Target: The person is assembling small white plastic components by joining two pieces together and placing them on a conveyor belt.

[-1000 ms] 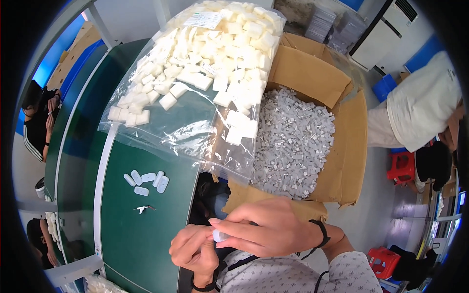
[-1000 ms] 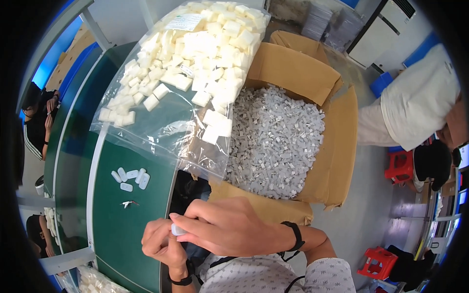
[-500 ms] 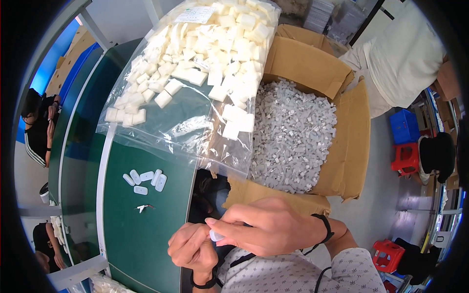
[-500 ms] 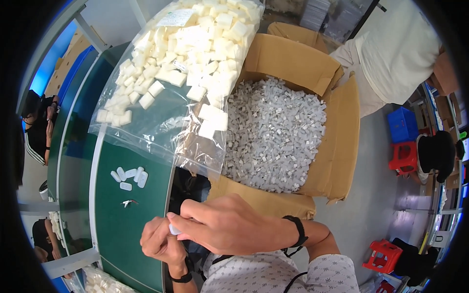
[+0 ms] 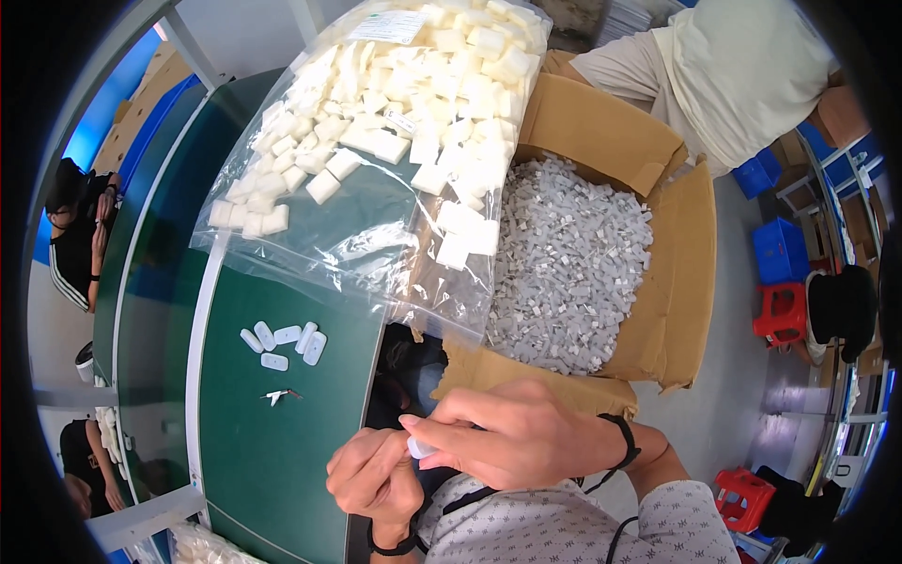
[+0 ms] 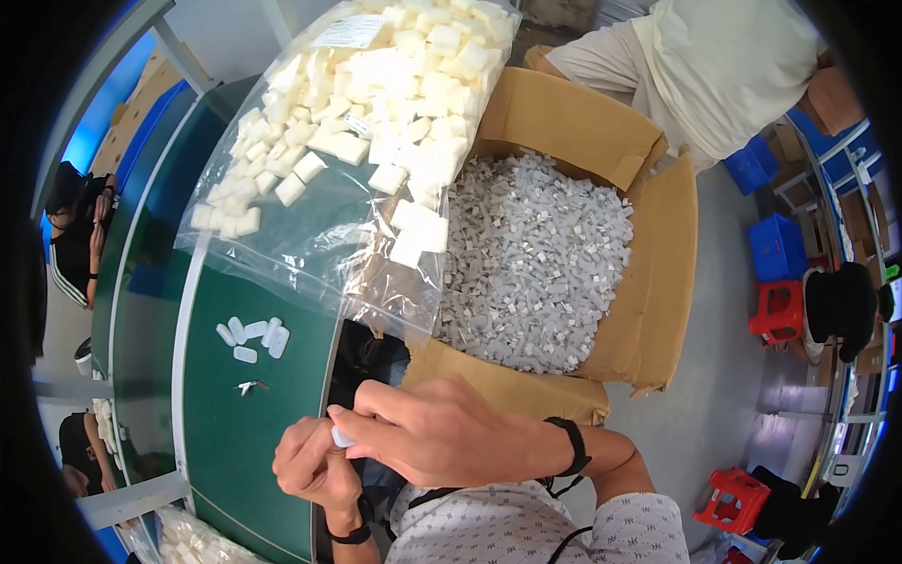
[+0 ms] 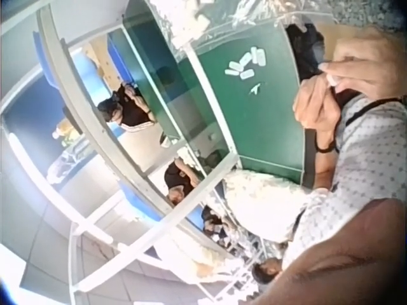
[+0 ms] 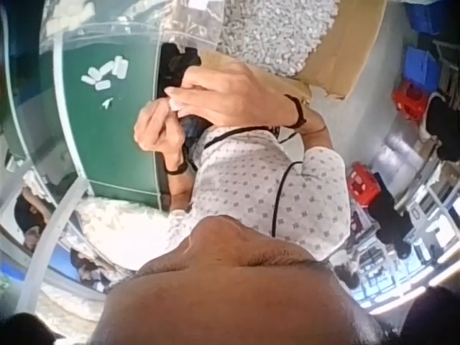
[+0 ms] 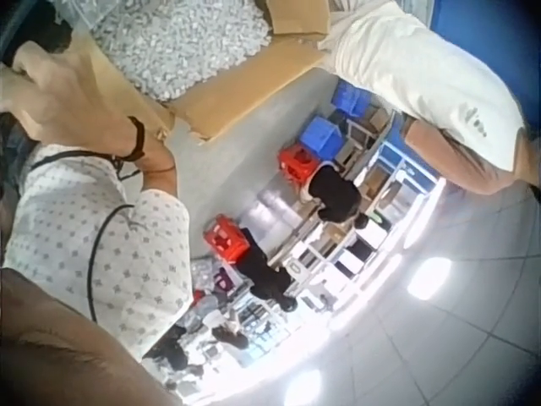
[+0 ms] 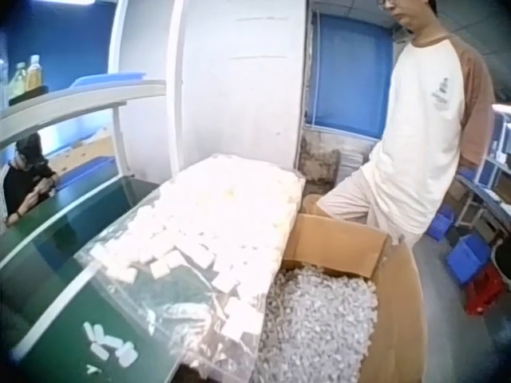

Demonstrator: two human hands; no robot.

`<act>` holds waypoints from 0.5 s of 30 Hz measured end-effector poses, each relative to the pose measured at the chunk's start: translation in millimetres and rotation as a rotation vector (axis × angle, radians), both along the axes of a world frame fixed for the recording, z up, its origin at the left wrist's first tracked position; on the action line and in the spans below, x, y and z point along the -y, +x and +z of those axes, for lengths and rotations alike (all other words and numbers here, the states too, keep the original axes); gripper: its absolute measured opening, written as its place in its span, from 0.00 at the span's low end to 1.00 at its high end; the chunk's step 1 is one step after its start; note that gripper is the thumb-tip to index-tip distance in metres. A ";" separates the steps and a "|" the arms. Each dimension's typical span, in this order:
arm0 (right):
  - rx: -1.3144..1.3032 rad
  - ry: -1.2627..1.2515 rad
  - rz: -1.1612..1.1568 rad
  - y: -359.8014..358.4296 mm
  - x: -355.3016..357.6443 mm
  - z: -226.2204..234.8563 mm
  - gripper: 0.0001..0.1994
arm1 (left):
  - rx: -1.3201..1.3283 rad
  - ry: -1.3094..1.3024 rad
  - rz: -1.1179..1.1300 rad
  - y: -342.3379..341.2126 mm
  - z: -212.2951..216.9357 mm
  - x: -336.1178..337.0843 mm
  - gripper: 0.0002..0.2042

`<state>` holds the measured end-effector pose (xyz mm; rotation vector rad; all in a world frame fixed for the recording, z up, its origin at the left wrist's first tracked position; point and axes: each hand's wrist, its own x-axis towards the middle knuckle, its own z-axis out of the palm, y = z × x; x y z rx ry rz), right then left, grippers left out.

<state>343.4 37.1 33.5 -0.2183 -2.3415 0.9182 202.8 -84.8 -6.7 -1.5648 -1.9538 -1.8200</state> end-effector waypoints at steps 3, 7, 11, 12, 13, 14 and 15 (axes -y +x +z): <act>-0.014 -0.002 0.000 0.8 -7.2 -0.2 0.20 | -0.022 -0.035 -0.010 -2.0 4.5 -3.2 0.06; -0.128 -0.180 -0.080 7.1 -16.1 2.0 0.19 | 0.268 -0.059 0.034 -5.0 6.2 3.5 0.04; -0.164 -0.803 -0.225 8.7 -15.0 5.8 0.20 | 0.876 0.035 -0.154 -20.4 7.6 6.3 0.08; -0.162 -0.792 -0.214 9.9 -18.1 4.2 0.20 | 1.121 0.110 -0.255 -22.0 12.6 3.6 0.07; -0.094 -0.794 -0.179 14.5 -23.1 1.3 0.23 | 1.118 0.124 -0.255 -22.6 16.8 1.7 0.07; -0.025 -0.797 -0.144 17.5 -27.4 -2.1 0.25 | 1.106 0.050 -0.215 -23.0 20.6 0.1 0.08; -0.024 -0.787 -0.136 18.5 -29.8 -6.7 0.25 | 1.095 -0.024 -0.174 -23.3 23.5 -0.9 0.09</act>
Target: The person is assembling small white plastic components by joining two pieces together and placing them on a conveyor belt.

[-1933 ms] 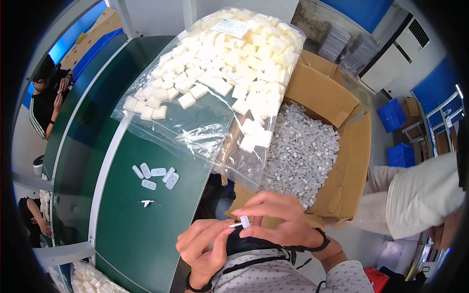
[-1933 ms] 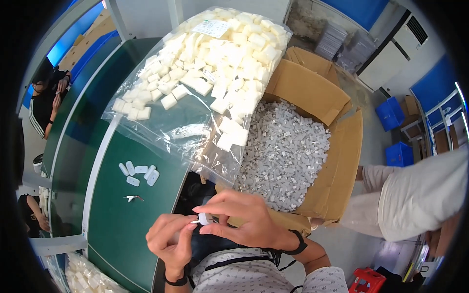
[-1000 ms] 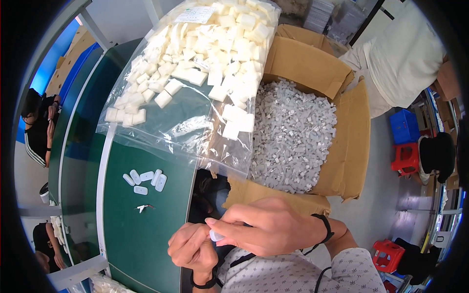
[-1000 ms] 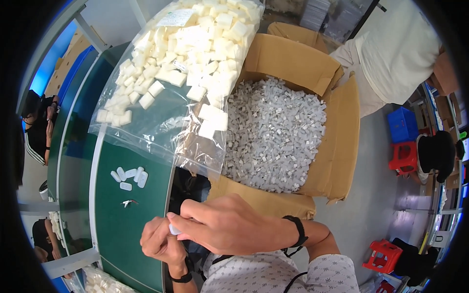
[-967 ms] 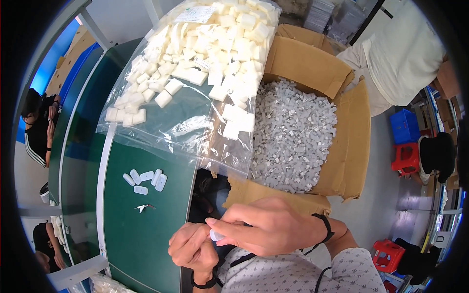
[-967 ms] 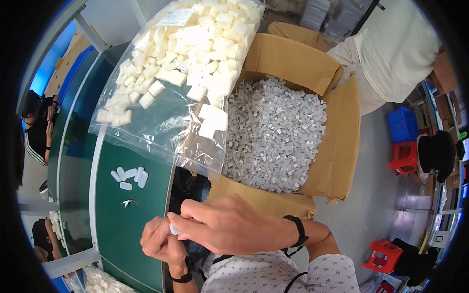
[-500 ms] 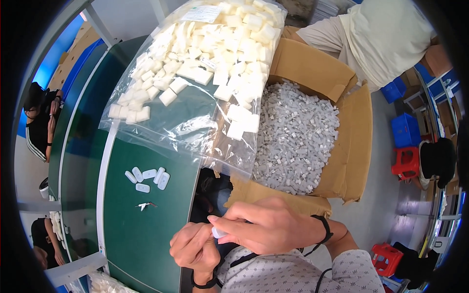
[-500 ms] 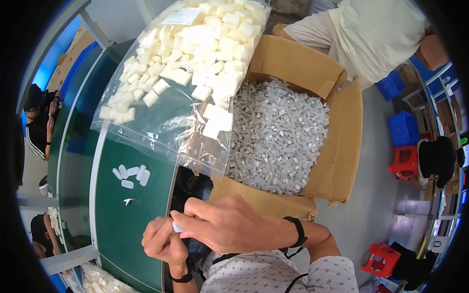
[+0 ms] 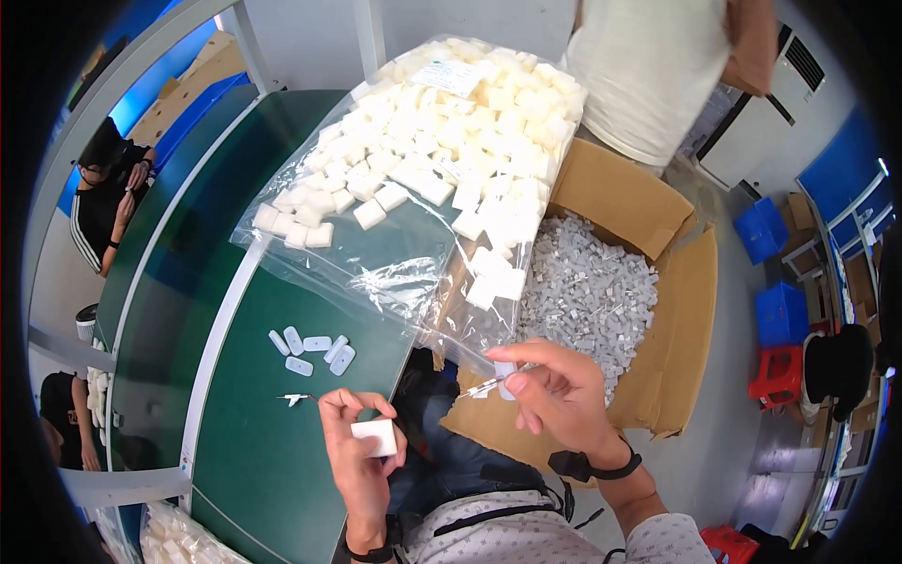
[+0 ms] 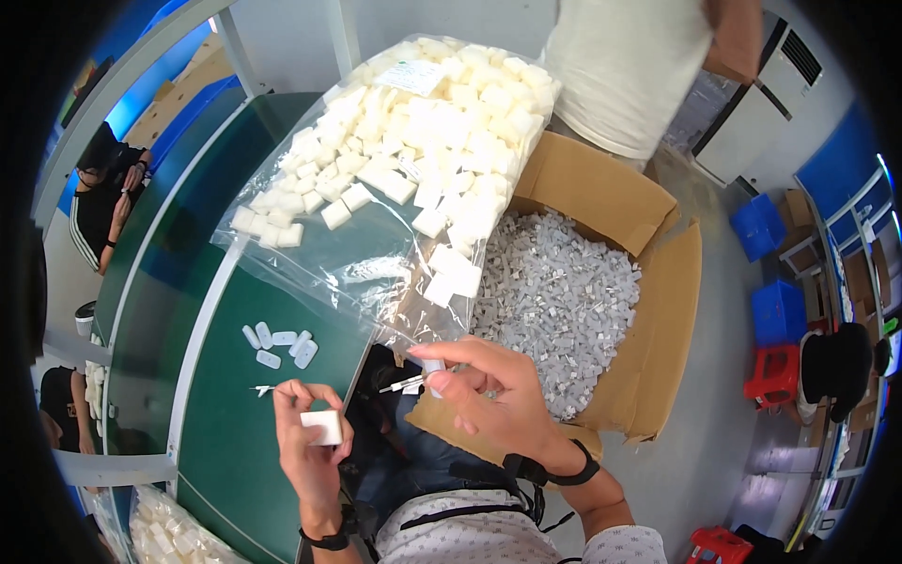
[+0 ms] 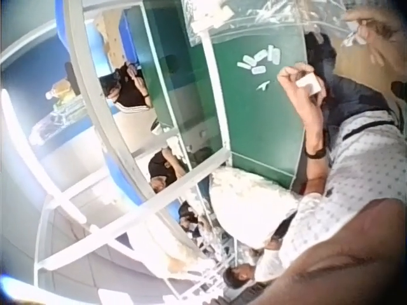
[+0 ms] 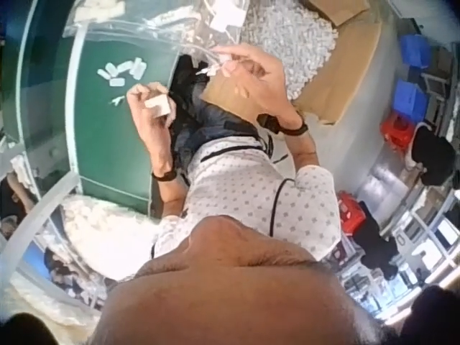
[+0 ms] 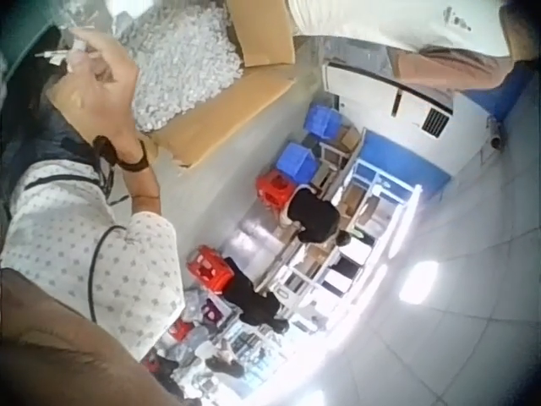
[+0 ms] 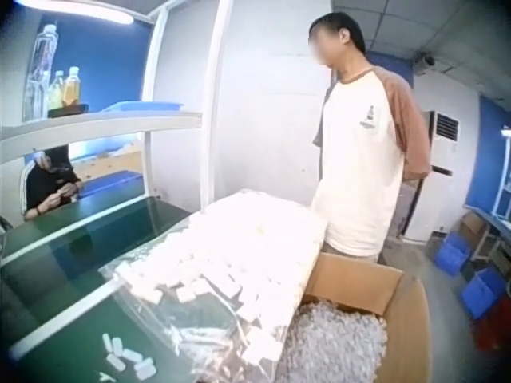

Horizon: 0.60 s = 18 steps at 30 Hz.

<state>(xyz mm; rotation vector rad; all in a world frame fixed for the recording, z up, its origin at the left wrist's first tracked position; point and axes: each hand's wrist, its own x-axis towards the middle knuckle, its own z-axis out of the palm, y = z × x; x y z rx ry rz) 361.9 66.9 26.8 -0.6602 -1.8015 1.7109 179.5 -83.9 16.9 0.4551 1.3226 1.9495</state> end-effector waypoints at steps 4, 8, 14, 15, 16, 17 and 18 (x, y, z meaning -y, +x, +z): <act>-0.091 -0.294 0.090 -8.3 4.8 3.7 0.27 | -0.104 -0.062 -0.016 0.6 -1.5 0.9 0.11; -0.027 -0.314 0.032 -13.5 12.6 10.0 0.25 | -0.221 0.006 -0.064 -6.1 -1.4 4.6 0.12; -0.092 -0.302 0.129 -2.2 7.0 -9.8 0.17 | -0.218 0.146 -0.060 -8.0 -1.6 9.9 0.17; -0.091 -0.285 0.166 -1.9 6.9 -11.4 0.15 | -0.221 0.142 -0.057 -10.5 -2.1 12.5 0.17; -0.092 -0.287 0.166 -3.8 8.9 -11.0 0.15 | -0.128 0.146 -0.102 -13.0 -3.6 14.7 0.17; -0.111 -0.268 0.132 -7.6 12.4 -9.6 0.14 | -0.033 0.150 -0.148 -14.1 -4.9 16.0 0.16; -0.128 -0.248 0.098 -10.6 15.0 -9.2 0.14 | -0.031 0.148 -0.151 -13.0 -5.2 15.9 0.16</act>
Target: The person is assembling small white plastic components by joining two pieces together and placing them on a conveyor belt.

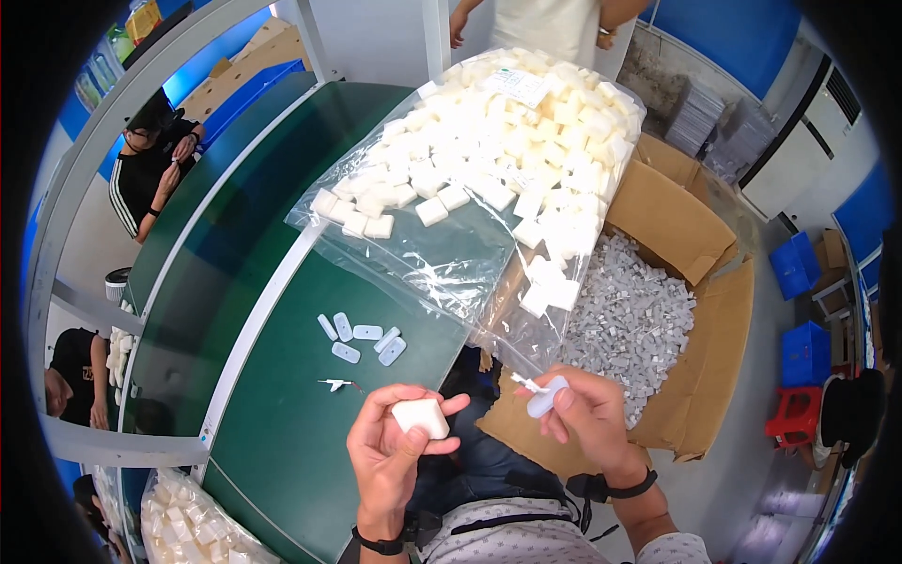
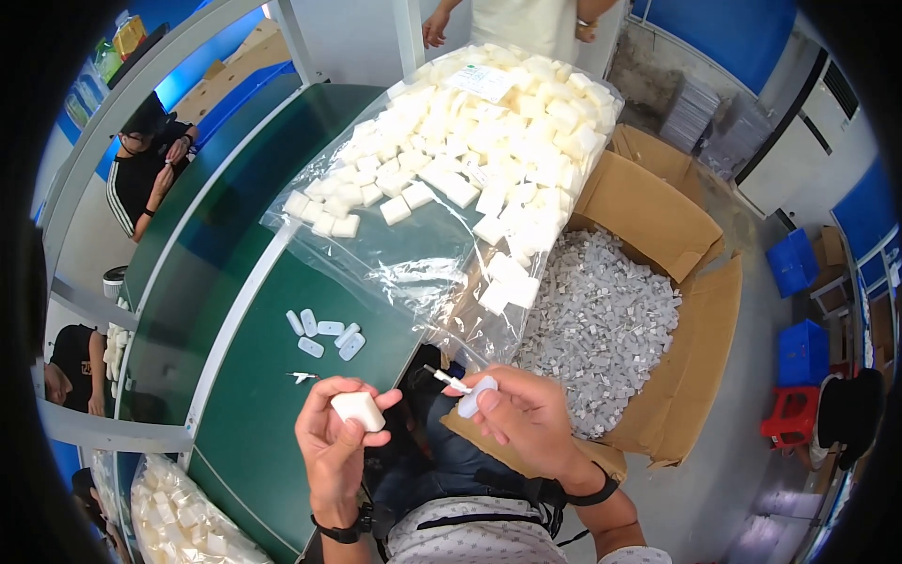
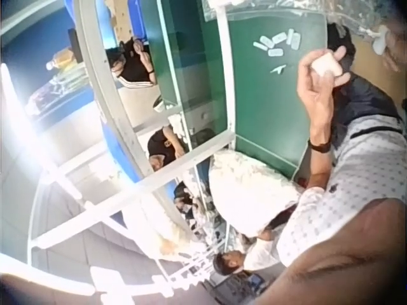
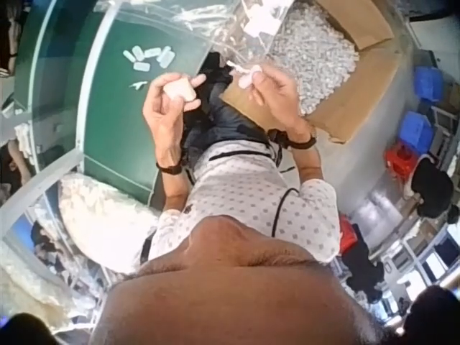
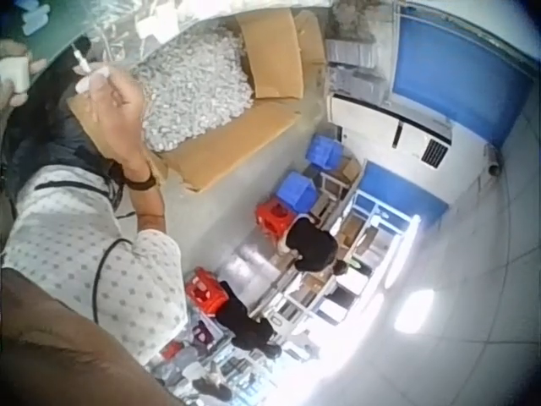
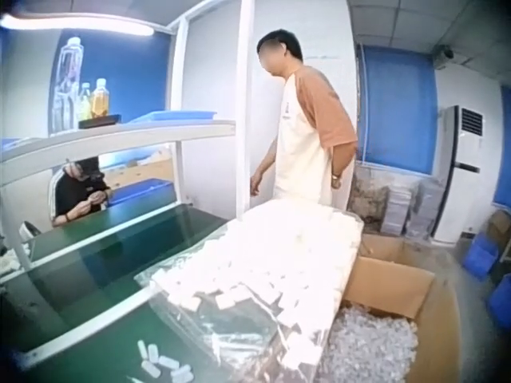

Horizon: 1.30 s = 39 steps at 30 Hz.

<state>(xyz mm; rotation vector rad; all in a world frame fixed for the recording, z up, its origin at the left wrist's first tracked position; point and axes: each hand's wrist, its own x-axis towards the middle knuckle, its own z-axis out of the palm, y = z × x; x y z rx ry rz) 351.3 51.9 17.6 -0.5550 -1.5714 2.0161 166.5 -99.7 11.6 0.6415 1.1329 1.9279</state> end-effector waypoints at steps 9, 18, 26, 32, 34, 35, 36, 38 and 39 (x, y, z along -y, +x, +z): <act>-0.034 0.226 0.014 -15.9 13.9 9.8 0.13 | 0.457 0.375 -0.150 -10.0 -19.1 8.3 0.18; 0.039 0.108 0.105 -6.9 14.4 14.6 0.12 | 0.066 0.072 -0.022 3.9 -4.7 0.6 0.23; -0.143 0.061 -0.053 -25.4 31.4 -3.3 0.12 | -0.574 -0.108 0.192 17.9 -14.3 -3.6 0.21; -0.111 -0.076 0.026 -20.5 33.5 -6.4 0.13 | -0.933 -0.163 0.371 21.0 -13.6 -9.6 0.22; -0.096 -0.080 0.035 -19.9 33.2 -3.8 0.13 | -0.941 -0.172 0.383 22.4 -11.9 -10.6 0.22; -0.095 -0.080 0.037 -20.1 33.4 -2.4 0.13 | -0.948 -0.178 0.394 22.8 -11.2 -10.9 0.22; -0.105 -0.098 0.030 -20.5 33.8 -0.9 0.13 | -0.948 -0.178 0.395 22.6 -11.9 -11.3 0.22; -0.115 -0.115 0.024 -19.5 33.2 0.3 0.13 | -0.994 -0.191 0.413 21.6 -14.3 -12.1 0.23; -0.115 -0.105 0.069 -16.6 32.0 0.4 0.14 | -0.994 -0.191 0.415 20.7 -14.5 -12.4 0.23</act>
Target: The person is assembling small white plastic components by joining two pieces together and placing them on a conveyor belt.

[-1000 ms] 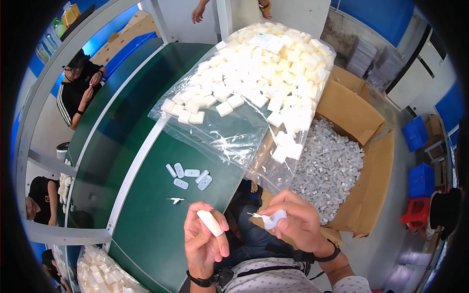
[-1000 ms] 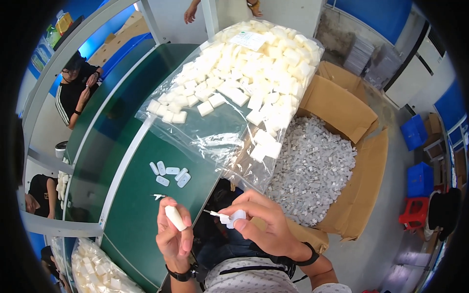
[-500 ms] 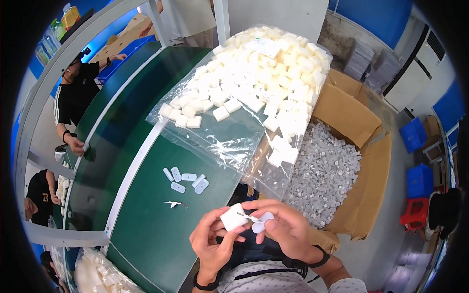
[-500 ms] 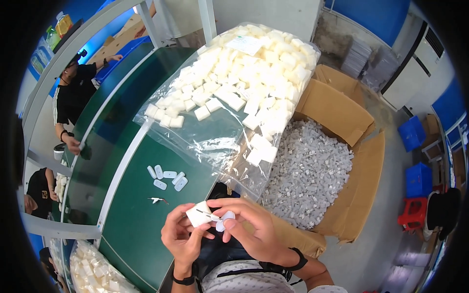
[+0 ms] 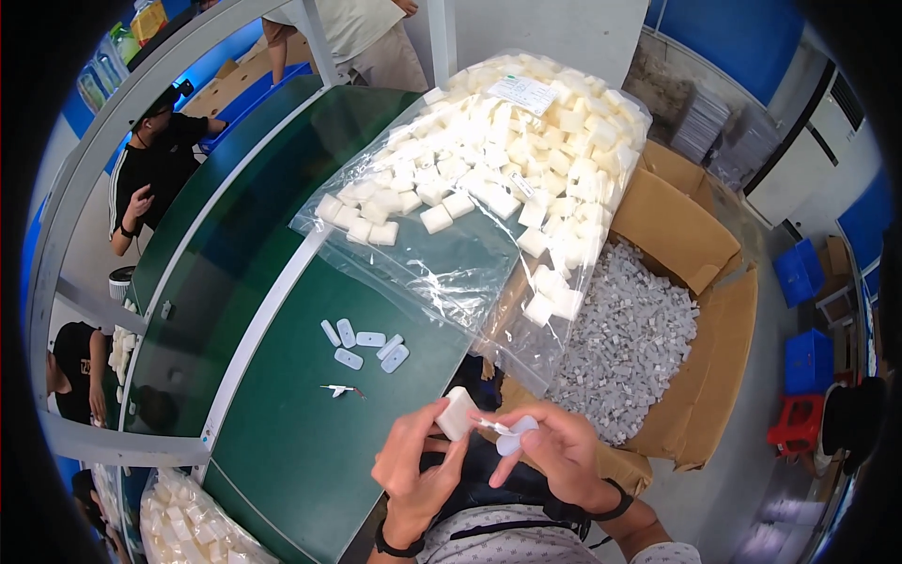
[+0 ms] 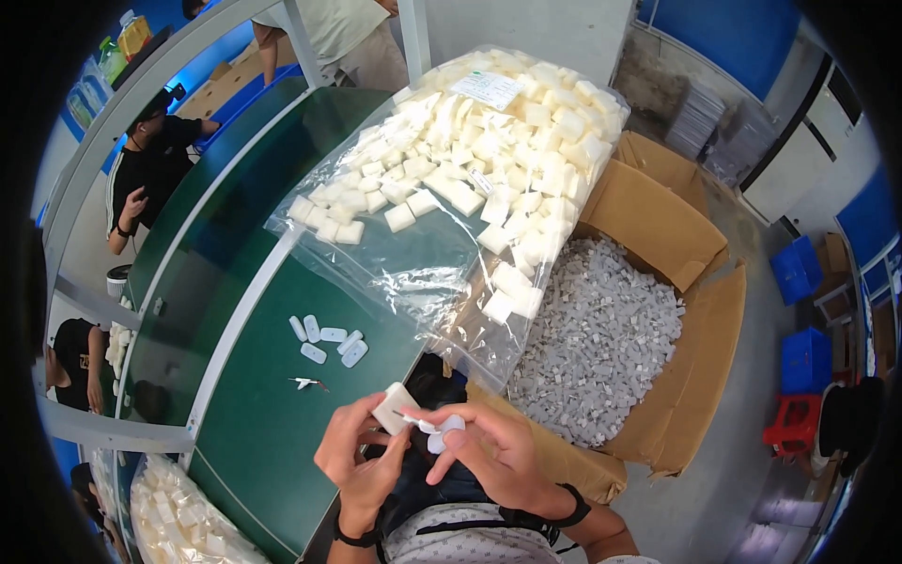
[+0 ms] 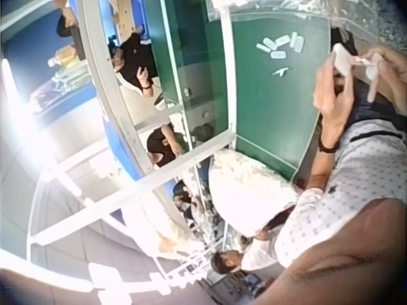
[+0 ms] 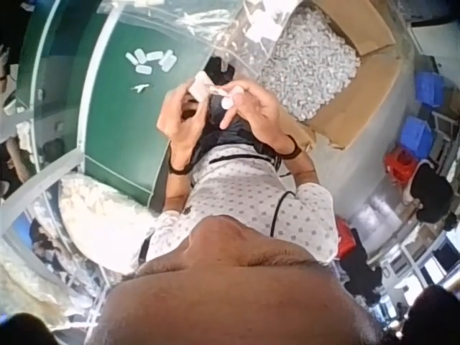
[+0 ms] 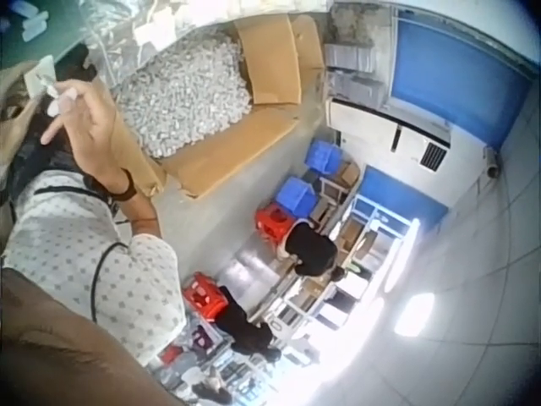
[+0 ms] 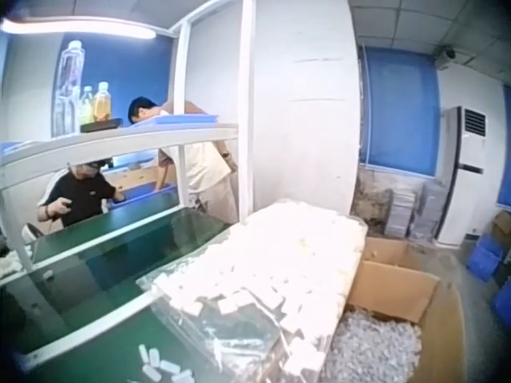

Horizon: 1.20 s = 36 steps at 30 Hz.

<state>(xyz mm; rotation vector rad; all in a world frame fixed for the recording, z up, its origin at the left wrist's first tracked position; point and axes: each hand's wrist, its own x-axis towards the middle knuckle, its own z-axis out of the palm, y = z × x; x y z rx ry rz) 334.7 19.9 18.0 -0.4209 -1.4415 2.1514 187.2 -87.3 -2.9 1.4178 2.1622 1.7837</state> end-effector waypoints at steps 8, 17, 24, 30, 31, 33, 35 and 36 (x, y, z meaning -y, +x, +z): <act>0.025 0.020 -0.061 -2.4 1.5 -8.2 0.15 | 0.307 0.031 -0.174 -2.2 8.6 3.0 0.23; -0.028 -0.081 -0.152 -7.8 -7.8 -11.0 0.15 | 0.060 0.003 -0.091 -1.6 7.0 1.8 0.24; 0.051 0.455 -0.132 -7.7 3.2 -2.8 0.12 | -0.036 -0.008 -0.010 0.2 3.2 -0.9 0.24; 0.028 0.461 -0.147 -7.3 9.8 -4.0 0.10 | -0.040 -0.034 -0.010 -0.2 1.7 -0.6 0.24; 0.029 0.443 -0.138 -6.9 10.9 -2.4 0.10 | -0.069 -0.060 0.006 -0.2 1.8 0.4 0.24; 0.003 0.337 -0.097 -6.9 9.5 -1.1 0.11 | -0.091 -0.088 0.011 -1.4 0.0 0.9 0.24; -0.071 0.153 -0.038 -5.4 7.2 -2.4 0.12 | -0.060 0.022 -0.002 -1.5 -2.5 -0.6 0.25; -0.099 0.112 -0.028 -5.1 3.2 -3.2 0.13 | -0.087 0.033 0.006 -1.7 -2.1 1.2 0.22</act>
